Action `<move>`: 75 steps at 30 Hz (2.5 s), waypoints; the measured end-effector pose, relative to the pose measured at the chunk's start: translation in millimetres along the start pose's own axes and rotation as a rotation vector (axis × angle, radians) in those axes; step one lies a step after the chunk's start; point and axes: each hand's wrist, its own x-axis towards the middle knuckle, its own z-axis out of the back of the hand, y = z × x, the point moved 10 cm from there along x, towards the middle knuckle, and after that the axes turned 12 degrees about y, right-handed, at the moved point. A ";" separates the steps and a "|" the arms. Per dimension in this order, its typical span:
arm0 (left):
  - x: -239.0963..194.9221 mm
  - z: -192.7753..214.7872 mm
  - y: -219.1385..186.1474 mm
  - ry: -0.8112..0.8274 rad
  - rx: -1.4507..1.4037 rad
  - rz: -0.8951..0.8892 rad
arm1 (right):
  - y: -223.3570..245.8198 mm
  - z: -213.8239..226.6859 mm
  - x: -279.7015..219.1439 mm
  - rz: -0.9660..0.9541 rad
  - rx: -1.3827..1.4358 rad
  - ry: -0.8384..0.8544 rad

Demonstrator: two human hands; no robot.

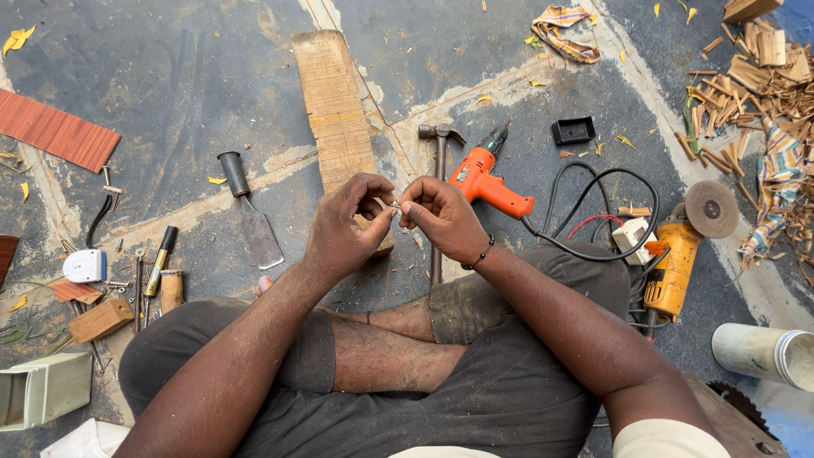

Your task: The person sits on the ground and uses a chisel and hammer to carve a rectangular wooden block. They then use a power drill to make holes in the wood and insert screws.

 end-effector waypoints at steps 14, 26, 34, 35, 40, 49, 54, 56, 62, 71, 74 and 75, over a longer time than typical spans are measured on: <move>2.6 -0.1 1.6 0.043 0.020 0.064 | -13.4 -0.7 -0.1 -0.020 -0.042 -0.003; 3.2 -4.2 7.7 0.097 -0.001 0.098 | 23.0 -2.6 -3.1 0.043 -0.366 -0.071; 3.7 -13.1 13.9 0.163 -0.131 0.145 | 28.1 -5.7 -3.1 0.119 -0.375 -0.079; 3.4 -13.7 16.0 0.167 -0.146 0.160 | 26.2 -5.2 -3.3 0.110 -0.377 -0.080; 1.7 -19.4 28.0 0.197 -0.252 0.199 | 16.5 -2.9 -3.9 0.065 -0.388 -0.081; 2.0 -30.6 40.9 0.263 -0.525 0.182 | 8.8 -4.1 -1.8 0.096 -0.205 -0.031; 2.4 -32.1 45.1 0.292 -0.585 0.179 | 8.1 -5.0 -1.4 0.090 -0.194 -0.025; 2.8 -32.6 48.0 0.292 -0.566 0.201 | 8.7 -4.8 -1.4 0.086 -0.203 -0.025; 2.1 -28.4 54.0 0.238 -0.524 0.226 | 10.7 3.7 4.3 -0.013 -0.421 -0.024; 2.9 -13.1 56.6 0.153 -0.483 0.237 | -27.3 136.5 -19.8 -0.563 -0.973 -0.225; 2.0 -11.6 56.4 0.145 -0.489 0.241 | -56.5 160.1 -31.9 -0.756 -1.074 -0.144; 2.2 -11.1 55.6 0.146 -0.484 0.231 | -68.8 162.2 -37.1 -0.862 -1.089 -0.082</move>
